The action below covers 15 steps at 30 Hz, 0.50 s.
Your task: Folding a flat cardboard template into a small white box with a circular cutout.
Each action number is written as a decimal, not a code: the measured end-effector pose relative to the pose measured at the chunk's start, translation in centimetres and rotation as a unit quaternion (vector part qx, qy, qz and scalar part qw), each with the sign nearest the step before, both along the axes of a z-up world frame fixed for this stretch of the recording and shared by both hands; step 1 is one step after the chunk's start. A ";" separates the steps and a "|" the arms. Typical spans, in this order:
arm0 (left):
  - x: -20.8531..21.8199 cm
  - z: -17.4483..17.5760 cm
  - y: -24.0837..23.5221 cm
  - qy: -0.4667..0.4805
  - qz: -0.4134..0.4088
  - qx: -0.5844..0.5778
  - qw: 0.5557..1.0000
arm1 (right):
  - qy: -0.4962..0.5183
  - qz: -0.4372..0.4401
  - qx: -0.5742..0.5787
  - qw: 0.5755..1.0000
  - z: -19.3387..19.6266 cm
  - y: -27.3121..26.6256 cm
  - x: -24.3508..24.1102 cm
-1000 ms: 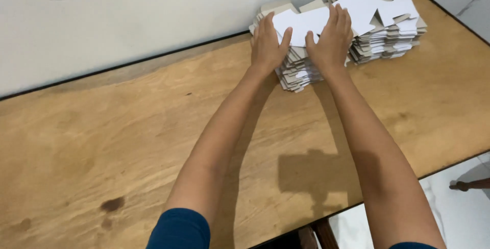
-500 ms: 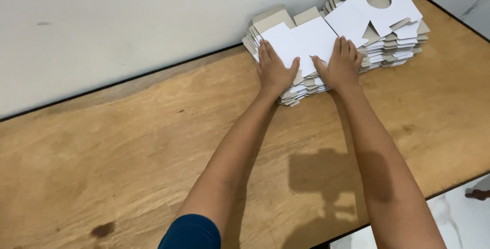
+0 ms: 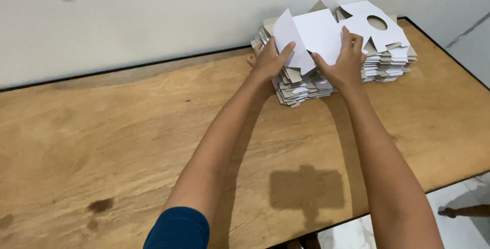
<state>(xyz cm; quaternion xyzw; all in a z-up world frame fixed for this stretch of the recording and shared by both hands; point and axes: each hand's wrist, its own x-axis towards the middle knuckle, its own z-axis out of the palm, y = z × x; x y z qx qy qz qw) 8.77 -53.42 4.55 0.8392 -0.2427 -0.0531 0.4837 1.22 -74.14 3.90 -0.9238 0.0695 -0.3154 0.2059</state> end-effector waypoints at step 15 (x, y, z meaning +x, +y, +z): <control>-7.5 3.1 14.3 -0.003 0.077 -0.333 0.940 | -0.180 0.273 0.176 0.929 1.3 18.1 -7.2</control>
